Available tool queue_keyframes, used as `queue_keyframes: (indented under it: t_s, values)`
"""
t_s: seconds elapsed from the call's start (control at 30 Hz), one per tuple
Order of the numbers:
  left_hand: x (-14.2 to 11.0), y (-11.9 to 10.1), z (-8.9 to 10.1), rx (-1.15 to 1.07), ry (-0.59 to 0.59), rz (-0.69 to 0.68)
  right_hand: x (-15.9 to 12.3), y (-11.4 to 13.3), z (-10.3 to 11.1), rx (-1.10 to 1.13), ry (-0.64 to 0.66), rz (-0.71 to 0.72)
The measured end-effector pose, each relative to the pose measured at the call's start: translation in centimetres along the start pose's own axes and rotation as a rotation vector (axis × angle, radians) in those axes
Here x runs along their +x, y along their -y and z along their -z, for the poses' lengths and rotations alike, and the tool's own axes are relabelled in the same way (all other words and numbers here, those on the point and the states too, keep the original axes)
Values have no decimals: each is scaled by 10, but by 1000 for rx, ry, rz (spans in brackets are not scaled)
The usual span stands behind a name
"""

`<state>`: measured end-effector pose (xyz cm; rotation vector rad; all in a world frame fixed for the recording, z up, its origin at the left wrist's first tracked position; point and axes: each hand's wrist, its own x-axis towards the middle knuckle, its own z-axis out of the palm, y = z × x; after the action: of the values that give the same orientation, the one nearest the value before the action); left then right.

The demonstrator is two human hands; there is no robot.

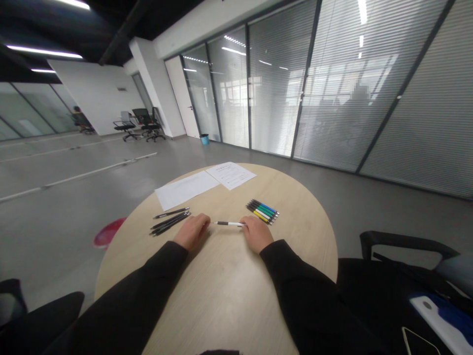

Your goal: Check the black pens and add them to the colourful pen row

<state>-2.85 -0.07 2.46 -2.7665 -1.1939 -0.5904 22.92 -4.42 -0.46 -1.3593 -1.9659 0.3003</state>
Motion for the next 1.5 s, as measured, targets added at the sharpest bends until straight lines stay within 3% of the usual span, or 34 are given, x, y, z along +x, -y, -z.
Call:
queue_keyframes:
  t_s: [0.5,0.77,1.17,1.5]
  values:
    - [2,-5,-1,-59,1,-22,0,1,0,0,24,11]
    - [1,-9,-2,-214,-43,-10,-1,0,-1,18,28,25]
    - [-3,-11,-7,-347,-93,172,-1,2,2,53,16,14]
    - [-1,-10,-6,-351,-83,125,-1,3,2,55,17,25]
